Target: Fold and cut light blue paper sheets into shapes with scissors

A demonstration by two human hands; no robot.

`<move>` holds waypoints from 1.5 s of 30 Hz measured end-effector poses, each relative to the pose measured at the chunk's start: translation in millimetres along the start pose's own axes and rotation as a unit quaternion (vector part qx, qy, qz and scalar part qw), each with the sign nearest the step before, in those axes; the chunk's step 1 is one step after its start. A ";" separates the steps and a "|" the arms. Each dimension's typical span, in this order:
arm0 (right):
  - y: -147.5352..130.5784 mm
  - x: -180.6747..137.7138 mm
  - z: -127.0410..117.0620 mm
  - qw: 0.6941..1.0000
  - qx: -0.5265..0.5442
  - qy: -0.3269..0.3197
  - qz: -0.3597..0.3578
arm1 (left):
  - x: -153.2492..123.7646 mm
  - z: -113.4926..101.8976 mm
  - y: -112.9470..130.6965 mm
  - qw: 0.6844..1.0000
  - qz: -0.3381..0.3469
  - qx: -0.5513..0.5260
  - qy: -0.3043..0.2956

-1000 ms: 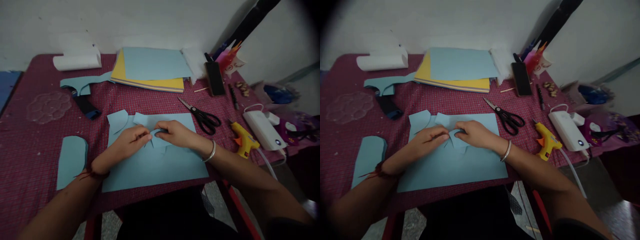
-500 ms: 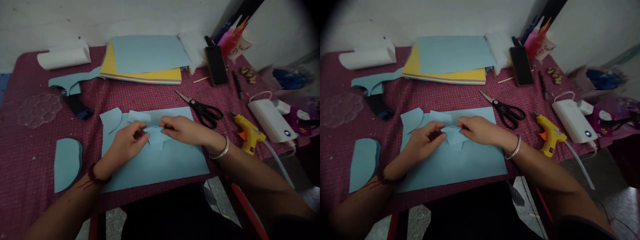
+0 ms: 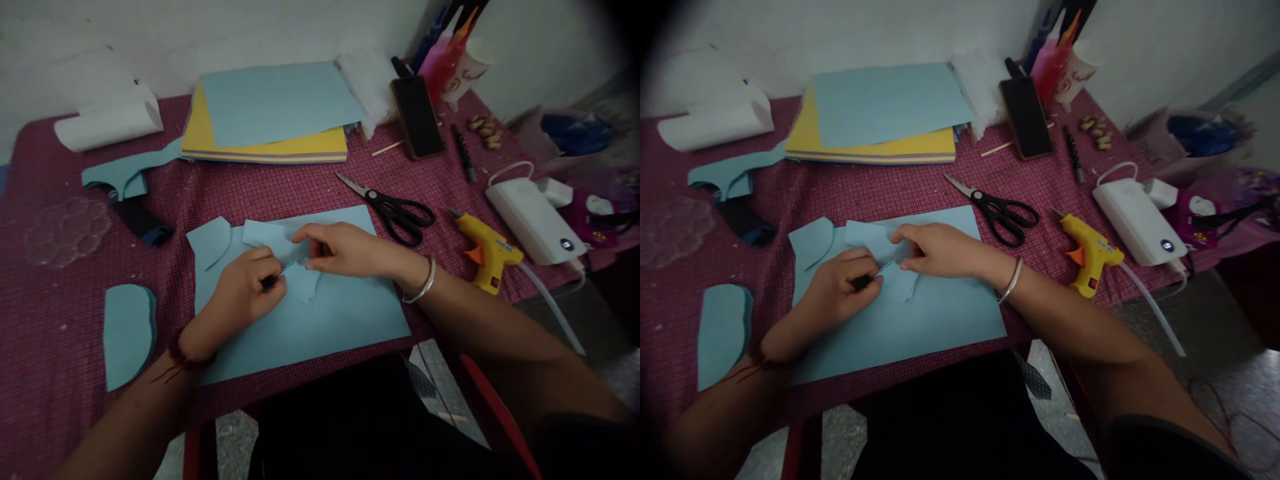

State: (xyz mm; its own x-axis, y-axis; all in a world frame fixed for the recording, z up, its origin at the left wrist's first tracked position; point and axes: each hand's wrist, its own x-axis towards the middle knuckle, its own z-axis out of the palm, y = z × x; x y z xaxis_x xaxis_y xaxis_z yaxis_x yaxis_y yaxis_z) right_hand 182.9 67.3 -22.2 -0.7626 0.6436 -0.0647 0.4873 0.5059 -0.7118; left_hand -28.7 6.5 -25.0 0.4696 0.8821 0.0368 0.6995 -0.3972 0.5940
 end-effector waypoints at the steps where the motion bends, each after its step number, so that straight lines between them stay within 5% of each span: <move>1: 0.6 -0.1 -0.5 1.000 0.001 -0.004 -0.003 | -0.3 0.9 0.1 1.000 -0.004 0.010 0.002; 10: 8.4 4.1 5.0 0.999 0.009 0.050 -0.014 | -0.4 3.1 -2.1 0.998 -0.047 0.017 0.029; 45: 10.8 4.9 12.0 0.998 -0.011 0.066 -0.002 | 1.2 -0.1 -15.8 0.999 0.031 -0.009 0.011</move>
State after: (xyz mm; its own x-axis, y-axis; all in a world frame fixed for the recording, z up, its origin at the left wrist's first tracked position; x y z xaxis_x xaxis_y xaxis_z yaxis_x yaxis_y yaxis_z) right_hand 179.3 69.0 -38.6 -0.7030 0.7105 0.0309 0.4949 0.5200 -0.6962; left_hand -39.3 13.9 -34.2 0.4999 0.8612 0.0915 0.6594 -0.4470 0.6045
